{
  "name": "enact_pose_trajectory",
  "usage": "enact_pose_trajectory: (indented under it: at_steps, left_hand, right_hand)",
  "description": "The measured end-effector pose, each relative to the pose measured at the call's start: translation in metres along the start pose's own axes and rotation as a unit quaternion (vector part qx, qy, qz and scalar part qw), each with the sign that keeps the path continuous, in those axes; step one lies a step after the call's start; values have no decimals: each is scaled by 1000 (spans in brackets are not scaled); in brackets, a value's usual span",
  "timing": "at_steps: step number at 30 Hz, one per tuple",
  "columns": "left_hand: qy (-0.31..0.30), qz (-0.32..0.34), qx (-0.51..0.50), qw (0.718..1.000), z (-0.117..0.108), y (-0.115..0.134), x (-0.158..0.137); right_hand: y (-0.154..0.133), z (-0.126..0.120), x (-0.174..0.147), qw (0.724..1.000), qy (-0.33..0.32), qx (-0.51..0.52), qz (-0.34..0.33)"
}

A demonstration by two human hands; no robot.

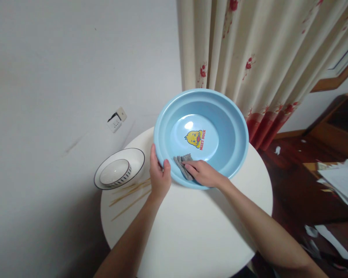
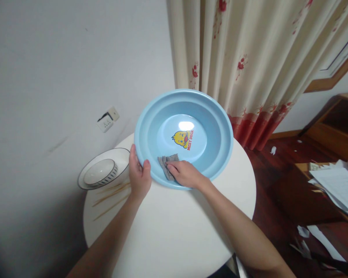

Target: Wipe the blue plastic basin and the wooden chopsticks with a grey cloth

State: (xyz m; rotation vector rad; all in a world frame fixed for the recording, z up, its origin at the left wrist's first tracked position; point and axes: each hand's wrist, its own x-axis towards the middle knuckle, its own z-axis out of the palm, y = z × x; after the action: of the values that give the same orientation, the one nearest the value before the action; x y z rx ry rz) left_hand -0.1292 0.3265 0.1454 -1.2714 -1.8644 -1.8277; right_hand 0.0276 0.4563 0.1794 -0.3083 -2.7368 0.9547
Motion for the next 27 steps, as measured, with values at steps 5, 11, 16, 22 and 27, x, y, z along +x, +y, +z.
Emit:
enact_pose_trajectory:
  at_steps: [5, 11, 16, 22, 27]
  left_hand:
    - [4, 3, 2, 1000, -2, 0, 2]
    - [1, -2, 33, 999, -5, -2, 4]
    - [-1, 12, 37, 999, -5, -5, 1]
    - [0, 14, 32, 999, -5, -7, -1]
    - [18, -1, 22, 1000, -3, -7, 0]
  right_hand:
    - [3, 4, -1, 1000, -5, 0, -14]
    - [14, -7, -3, 973, -68, -152, 158]
    - [17, -12, -2, 965, -64, -178, 180]
    - [11, 7, 6, 999, -5, -35, -13]
    - [10, 11, 5, 998, 12, -3, -64]
